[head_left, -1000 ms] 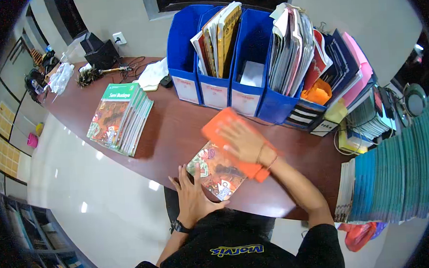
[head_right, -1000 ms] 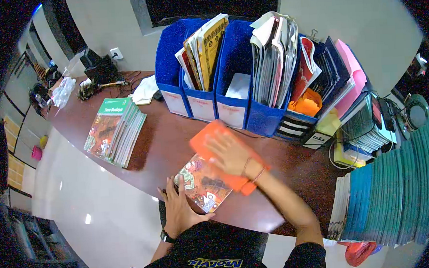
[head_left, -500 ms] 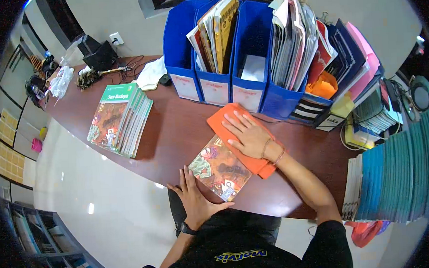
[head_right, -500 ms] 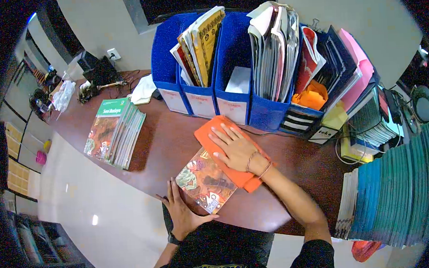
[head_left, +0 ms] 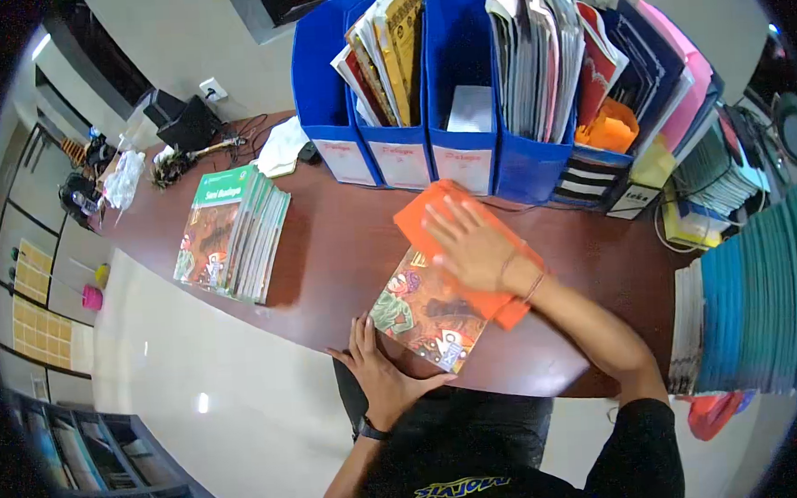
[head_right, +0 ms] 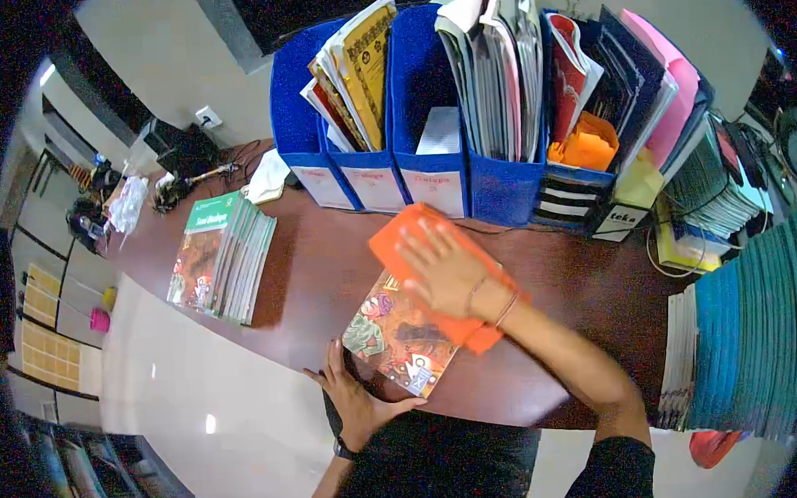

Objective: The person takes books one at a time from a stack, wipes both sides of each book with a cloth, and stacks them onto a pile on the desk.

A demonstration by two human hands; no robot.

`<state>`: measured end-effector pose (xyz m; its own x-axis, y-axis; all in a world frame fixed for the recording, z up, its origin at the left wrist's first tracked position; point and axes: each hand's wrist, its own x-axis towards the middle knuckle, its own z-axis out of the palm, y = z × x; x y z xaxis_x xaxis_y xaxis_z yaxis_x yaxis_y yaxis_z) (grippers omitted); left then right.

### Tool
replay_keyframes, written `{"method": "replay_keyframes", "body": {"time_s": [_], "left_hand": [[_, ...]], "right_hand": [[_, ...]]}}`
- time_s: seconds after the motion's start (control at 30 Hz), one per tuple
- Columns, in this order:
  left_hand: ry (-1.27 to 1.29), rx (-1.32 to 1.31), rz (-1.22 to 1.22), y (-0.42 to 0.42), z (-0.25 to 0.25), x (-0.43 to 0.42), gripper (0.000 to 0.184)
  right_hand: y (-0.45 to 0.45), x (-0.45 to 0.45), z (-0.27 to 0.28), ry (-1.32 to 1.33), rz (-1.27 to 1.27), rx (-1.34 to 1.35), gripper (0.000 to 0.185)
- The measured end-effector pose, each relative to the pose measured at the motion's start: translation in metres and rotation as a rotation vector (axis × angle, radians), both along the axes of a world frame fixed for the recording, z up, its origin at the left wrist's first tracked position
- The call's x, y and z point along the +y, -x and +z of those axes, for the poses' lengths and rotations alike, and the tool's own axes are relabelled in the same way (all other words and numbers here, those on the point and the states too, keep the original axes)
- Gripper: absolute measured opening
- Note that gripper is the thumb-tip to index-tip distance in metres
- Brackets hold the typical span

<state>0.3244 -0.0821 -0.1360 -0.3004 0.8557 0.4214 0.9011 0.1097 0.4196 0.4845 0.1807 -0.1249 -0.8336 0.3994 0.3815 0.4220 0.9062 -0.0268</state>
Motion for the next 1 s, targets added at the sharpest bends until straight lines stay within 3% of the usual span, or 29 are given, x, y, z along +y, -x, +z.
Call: {"method": "replay_keyframes", "body": {"time_s": [0.07,0.1,0.17,0.27,0.37,0.43,0.53,0.6,0.67,0.73,0.77,0.83,0.93,1.0], "left_hand": [[0.016,0.035,-0.002,0.001,-0.004,-0.002,0.166],[0.039,0.063,0.005,0.0,-0.007,-0.005,0.161],[0.091,0.118,0.024,-0.001,-0.01,-0.011,0.15],[0.013,0.103,-0.06,0.008,-0.02,-0.019,0.138],[-0.096,0.07,-0.083,0.028,-0.042,-0.031,0.119],[-0.116,0.061,-0.04,0.056,-0.074,-0.051,0.111],[-0.483,-0.054,0.491,0.105,-0.139,-0.065,0.106],[-0.379,-0.138,0.652,0.139,-0.193,-0.079,0.105],[-0.049,-0.168,0.587,0.165,-0.241,-0.09,0.104],[0.353,-0.171,0.43,0.154,-0.206,-0.083,0.096],[0.354,-0.176,0.437,0.163,-0.211,-0.075,0.096],[0.499,-0.237,0.071,0.186,-0.236,-0.065,0.081],[0.586,-0.111,0.125,0.188,-0.262,-0.052,0.073],[0.672,0.026,0.176,0.189,-0.269,-0.041,0.065]], "right_hand": [[0.019,-0.054,0.087,0.494,0.142,-0.308,0.07],[0.023,-0.075,0.07,0.492,0.138,-0.305,0.07],[0.028,-0.115,0.014,0.206,0.406,0.111,0.058],[0.02,-0.064,0.002,0.298,0.446,0.18,0.059],[-0.011,0.009,0.004,0.153,0.17,0.089,0.061],[-0.013,0.01,-0.002,0.046,0.108,0.104,0.061],[0.004,-0.064,0.014,0.172,0.248,-0.045,0.065],[0.016,-0.098,0.004,0.166,0.327,0.046,0.067],[0.024,-0.108,-0.004,0.231,0.513,0.124,0.068],[0.013,-0.072,0.007,0.252,0.427,0.095,0.067],[0.009,-0.047,0.043,0.389,0.315,-0.125,0.069],[-0.006,0.005,0.002,0.095,0.22,0.057,0.067],[-0.009,-0.01,-0.001,-0.061,0.085,0.002,0.067],[0.008,-0.077,0.019,0.201,0.261,0.002,0.064]]}}
